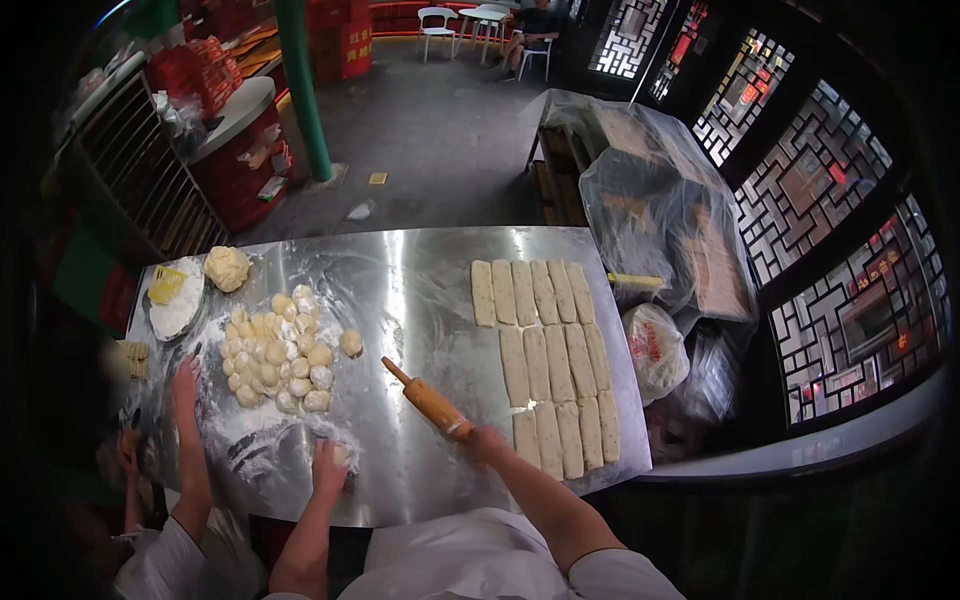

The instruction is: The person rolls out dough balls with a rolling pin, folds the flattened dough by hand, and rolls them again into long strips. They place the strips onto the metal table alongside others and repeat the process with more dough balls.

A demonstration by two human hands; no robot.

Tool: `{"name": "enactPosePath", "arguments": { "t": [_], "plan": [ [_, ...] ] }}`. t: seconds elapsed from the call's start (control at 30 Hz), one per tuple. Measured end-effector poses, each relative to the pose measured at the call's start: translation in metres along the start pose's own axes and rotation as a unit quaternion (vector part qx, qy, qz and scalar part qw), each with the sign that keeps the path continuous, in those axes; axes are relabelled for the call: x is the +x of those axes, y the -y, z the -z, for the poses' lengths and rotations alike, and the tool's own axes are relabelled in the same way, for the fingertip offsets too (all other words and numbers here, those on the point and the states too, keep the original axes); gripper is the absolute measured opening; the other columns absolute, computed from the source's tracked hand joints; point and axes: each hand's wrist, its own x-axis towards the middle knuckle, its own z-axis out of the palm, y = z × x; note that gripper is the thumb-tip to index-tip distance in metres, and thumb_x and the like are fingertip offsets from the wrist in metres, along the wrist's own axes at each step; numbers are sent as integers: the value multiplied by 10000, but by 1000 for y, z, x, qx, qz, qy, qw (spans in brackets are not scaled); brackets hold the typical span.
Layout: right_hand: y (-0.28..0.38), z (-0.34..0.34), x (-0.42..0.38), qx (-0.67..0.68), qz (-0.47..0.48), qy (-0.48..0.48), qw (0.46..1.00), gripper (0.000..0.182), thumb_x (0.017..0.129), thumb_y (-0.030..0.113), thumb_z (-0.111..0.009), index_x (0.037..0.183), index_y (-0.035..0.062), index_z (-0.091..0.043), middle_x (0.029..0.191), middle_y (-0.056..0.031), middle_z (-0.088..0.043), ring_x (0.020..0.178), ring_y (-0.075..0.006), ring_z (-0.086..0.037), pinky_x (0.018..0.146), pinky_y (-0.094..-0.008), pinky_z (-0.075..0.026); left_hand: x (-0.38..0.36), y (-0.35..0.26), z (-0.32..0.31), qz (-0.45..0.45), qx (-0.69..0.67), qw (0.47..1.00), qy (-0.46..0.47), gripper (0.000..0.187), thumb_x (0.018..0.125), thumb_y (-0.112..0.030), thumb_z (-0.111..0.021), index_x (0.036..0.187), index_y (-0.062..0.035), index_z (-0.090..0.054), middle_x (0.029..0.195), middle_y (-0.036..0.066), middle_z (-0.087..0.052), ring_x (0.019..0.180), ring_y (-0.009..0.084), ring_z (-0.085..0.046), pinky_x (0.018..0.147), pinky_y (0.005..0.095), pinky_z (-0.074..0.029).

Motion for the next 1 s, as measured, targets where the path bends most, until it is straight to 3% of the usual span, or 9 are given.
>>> {"name": "enactPosePath", "arguments": {
  "t": [0.13,0.23,0.33,0.43,0.53,0.6,0.7,0.83,1.0],
  "plan": [
    [-35,-21,25,-98,21,56,993,316,900,294,-575,798,14,-681,643,-104,-684,538,-189,-681,487,-305,-561,-27,-70,-10,-9,-76,997,-9,405,713,-112,-770,1035,-55,-531,1072,155,-501,1018,388,-542,839,473,-481],
    [-25,-22,3,-74,12,54,996,303,872,292,-615,799,4,-677,622,-89,-678,526,-171,-676,504,-302,-568,-45,-61,-31,-53,108,993,16,534,652,-347,-833,1054,-110,-574,1100,80,-524,1073,280,-499,922,447,-410],
    [-24,-22,-3,-117,35,31,992,347,882,332,-595,807,4,-678,629,-72,-683,546,-167,-685,531,-293,-565,-31,-78,-32,-5,90,994,59,540,728,-386,-779,1145,-108,-579,1242,81,-516,1180,294,-468,972,497,-373],
    [-22,-18,-11,-136,31,18,990,389,893,380,-576,781,25,-689,612,-52,-681,543,-150,-681,579,-286,-566,-22,-87,-43,-76,132,988,2,613,800,-407,-713,1309,-120,-527,1433,92,-427,1327,319,-380,1073,537,-284],
    [-19,-15,-19,-134,12,64,989,376,883,379,-601,917,10,-662,727,-110,-705,679,-222,-708,679,-343,-562,-15,-90,-44,-57,182,980,62,681,854,-417,-653,1435,-144,-426,1537,90,-317,1423,327,-262,1138,567,-178],
    [-28,-25,-32,-108,134,-139,975,470,870,404,-634,1092,-6,-571,891,-190,-697,857,-329,-687,764,-416,-528,-6,-89,-41,-40,177,982,59,705,870,-446,-625,1466,-158,-384,1550,89,-297,1438,326,-233,1150,595,-131],
    [-21,-36,-33,-44,191,-238,951,521,857,386,-665,1205,45,-482,1013,-220,-672,975,-398,-641,815,-457,-497,4,-92,-39,-45,150,987,37,704,862,-421,-643,1460,-146,-391,1524,120,-331,1433,344,-236,1150,586,-115],
    [17,-23,-30,-119,162,-168,965,465,910,459,-588,1116,52,-498,799,-158,-694,757,-350,-682,664,-429,-532,4,-75,-29,-10,53,998,40,699,882,-374,-625,1488,-170,-343,1578,106,-221,1468,333,-140,1151,601,-85],
    [50,-31,-50,-248,346,-87,901,526,890,581,-542,1080,91,-539,684,-118,-669,661,-291,-681,602,-402,-537,-15,-28,52,-42,81,992,-92,575,895,-275,-608,1416,-105,-432,1518,133,-334,1420,357,-253,1142,566,-145]
  ]
}}
